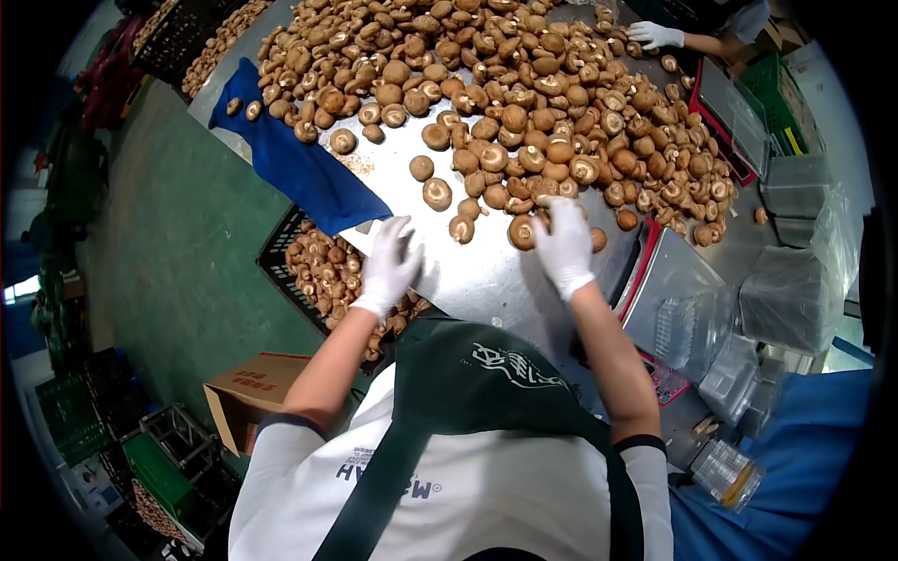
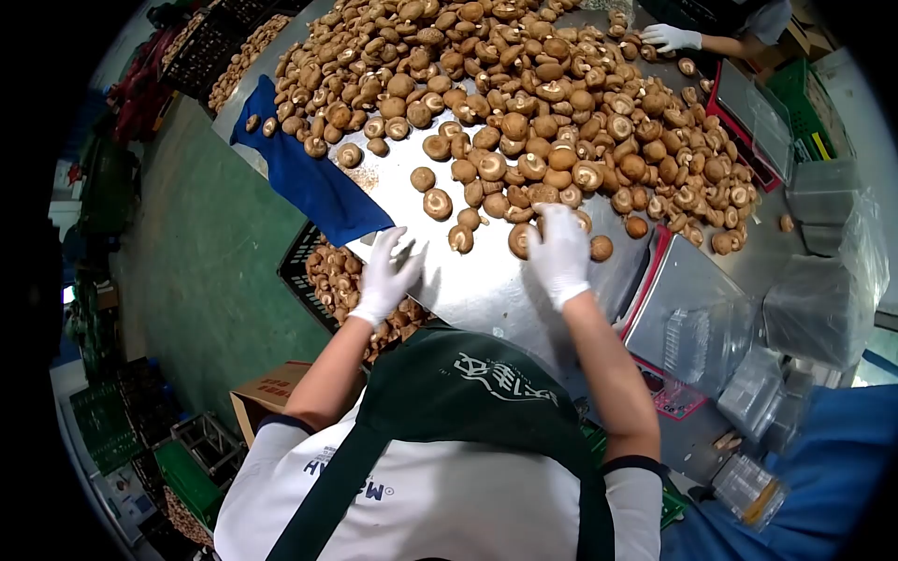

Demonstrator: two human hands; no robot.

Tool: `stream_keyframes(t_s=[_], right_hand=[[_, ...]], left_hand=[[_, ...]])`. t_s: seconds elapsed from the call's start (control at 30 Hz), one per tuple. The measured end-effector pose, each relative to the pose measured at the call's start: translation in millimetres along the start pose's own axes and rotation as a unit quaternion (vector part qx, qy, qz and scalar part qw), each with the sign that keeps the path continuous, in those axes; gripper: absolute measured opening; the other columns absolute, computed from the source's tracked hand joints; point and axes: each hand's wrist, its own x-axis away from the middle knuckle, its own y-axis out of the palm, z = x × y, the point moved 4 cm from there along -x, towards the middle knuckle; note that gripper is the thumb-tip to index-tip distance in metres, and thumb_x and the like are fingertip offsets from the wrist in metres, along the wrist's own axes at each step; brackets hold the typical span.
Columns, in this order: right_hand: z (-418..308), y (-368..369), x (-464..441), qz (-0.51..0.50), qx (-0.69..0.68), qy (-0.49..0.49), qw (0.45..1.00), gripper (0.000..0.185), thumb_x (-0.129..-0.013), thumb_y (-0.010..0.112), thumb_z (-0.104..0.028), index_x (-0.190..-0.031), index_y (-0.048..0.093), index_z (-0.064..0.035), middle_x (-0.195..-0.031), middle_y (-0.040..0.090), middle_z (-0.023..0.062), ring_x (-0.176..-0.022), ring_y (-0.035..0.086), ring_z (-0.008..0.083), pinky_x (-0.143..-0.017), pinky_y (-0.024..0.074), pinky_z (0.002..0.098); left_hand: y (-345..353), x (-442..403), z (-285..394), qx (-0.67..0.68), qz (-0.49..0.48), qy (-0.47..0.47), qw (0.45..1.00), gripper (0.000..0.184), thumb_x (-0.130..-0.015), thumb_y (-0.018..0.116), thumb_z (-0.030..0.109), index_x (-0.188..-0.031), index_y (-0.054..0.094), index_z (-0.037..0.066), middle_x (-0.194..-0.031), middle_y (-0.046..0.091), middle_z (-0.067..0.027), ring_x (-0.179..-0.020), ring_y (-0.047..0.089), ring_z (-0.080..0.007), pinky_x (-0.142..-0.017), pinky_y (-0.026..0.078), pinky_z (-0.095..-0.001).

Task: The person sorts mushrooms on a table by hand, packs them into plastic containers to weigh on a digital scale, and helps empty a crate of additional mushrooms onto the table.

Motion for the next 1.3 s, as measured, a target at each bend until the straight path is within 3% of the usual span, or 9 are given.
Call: stream_keyframes(t_s=[0.13,0.43,0.53,0.67,0.77,0.9,1.03,1.17,1.3], right_hand=[[-24.7,34.1,33.9,-0.055,0.063,-0.012,0.996,0.041,-0.075,0.07,-0.014,-0.114,0.058,-0.0084,-0.119,0.056,0.0097,-0.11,0.052,0.0314,-0.094,0.0425,0.0432],[29.3,35.1,72.4,0.008,-0.253,0.153,0.955,0.019,-0.084,0.064,0.0,-0.103,0.061,-0.0034,-0.099,0.061,0.0104,-0.079,0.063,0.0216,-0.074,0.0513,0.0313],[33.2,40.5,69.2,-0.003,-0.27,0.202,0.942,0.017,-0.085,0.064,-0.001,-0.102,0.061,-0.0028,-0.094,0.062,0.0092,-0.076,0.063,0.0193,-0.072,0.0511,0.0301],[8.0,32.4,68.5,-0.002,-0.356,0.257,0.899,0.017,-0.085,0.064,-0.001,-0.102,0.061,-0.0027,-0.085,0.063,0.0073,-0.072,0.062,0.0172,-0.07,0.0509,0.0284],[-45.7,13.2,58.0,-0.101,-0.314,0.075,0.941,0.016,-0.086,0.066,-0.005,-0.102,0.064,-0.0034,-0.088,0.067,0.0089,-0.074,0.066,0.0167,-0.068,0.0529,0.0288],[-73.9,18.8,30.2,-0.235,-0.379,0.088,0.891,0.018,-0.09,0.064,-0.017,-0.104,0.064,-0.0041,-0.088,0.07,0.0114,-0.072,0.068,0.0256,-0.066,0.0544,0.0317],[-60.1,39.9,-59.4,-0.034,-0.163,-0.05,0.985,0.027,-0.088,0.064,-0.018,-0.114,0.063,-0.0102,-0.108,0.067,0.0122,-0.093,0.064,0.0307,-0.084,0.0509,0.041],[-25.8,84.9,-101.5,-0.067,0.006,-0.067,0.995,0.034,-0.083,0.065,-0.013,-0.117,0.063,-0.0148,-0.116,0.062,0.0116,-0.11,0.056,0.0319,-0.096,0.0433,0.0431],[-6.5,76.1,-85.3,-0.076,-0.014,-0.101,0.992,0.026,-0.078,0.065,-0.005,-0.104,0.063,-0.0119,-0.106,0.062,0.0095,-0.1,0.058,0.0312,-0.086,0.0454,0.0421]], left_hand=[[73.3,-23.9,34.4,-0.031,-0.051,0.084,0.995,0.04,-0.079,0.069,0.013,-0.117,0.057,0.009,-0.118,0.054,-0.0149,-0.107,0.053,-0.0373,-0.096,0.044,-0.0429],[93.5,-22.1,30.1,0.028,-0.106,0.105,0.988,0.042,-0.077,0.072,0.007,-0.116,0.057,0.004,-0.107,0.058,-0.0167,-0.105,0.054,-0.0355,-0.097,0.043,-0.0401],[103.0,-17.1,22.9,0.188,-0.169,-0.061,0.966,0.039,-0.083,0.07,0.009,-0.12,0.056,0.003,-0.116,0.061,-0.0124,-0.108,0.059,-0.0269,-0.094,0.048,-0.0343],[110.7,-3.4,10.7,0.395,-0.239,-0.15,0.874,0.043,-0.094,0.061,0.028,-0.129,0.054,0.005,-0.124,0.06,-0.0097,-0.115,0.057,-0.0229,-0.095,0.05,-0.0357],[91.9,12.6,37.6,0.601,-0.275,-0.348,0.665,0.055,-0.098,0.048,0.046,-0.137,0.048,0.007,-0.126,0.058,-0.0101,-0.117,0.057,-0.0241,-0.094,0.052,-0.0399],[82.3,27.7,26.7,0.617,-0.283,-0.398,0.617,0.054,-0.097,0.044,0.051,-0.134,0.051,0.012,-0.131,0.056,-0.0105,-0.118,0.056,-0.0254,-0.093,0.051,-0.0457],[63.0,21.2,23.5,0.738,-0.305,-0.344,0.495,0.044,-0.097,0.043,0.044,-0.124,0.056,0.011,-0.142,0.05,-0.0126,-0.13,0.049,-0.0327,-0.102,0.043,-0.0536],[48.7,15.0,17.8,0.756,-0.253,-0.352,0.491,0.042,-0.096,0.043,0.043,-0.12,0.058,0.011,-0.147,0.045,-0.0108,-0.135,0.044,-0.0328,-0.105,0.039,-0.055],[36.7,-7.5,-24.7,0.706,-0.2,-0.285,0.617,0.024,-0.093,0.055,0.025,-0.113,0.058,0.012,-0.14,0.049,-0.0113,-0.121,0.053,-0.0259,-0.084,0.055,-0.0399]])
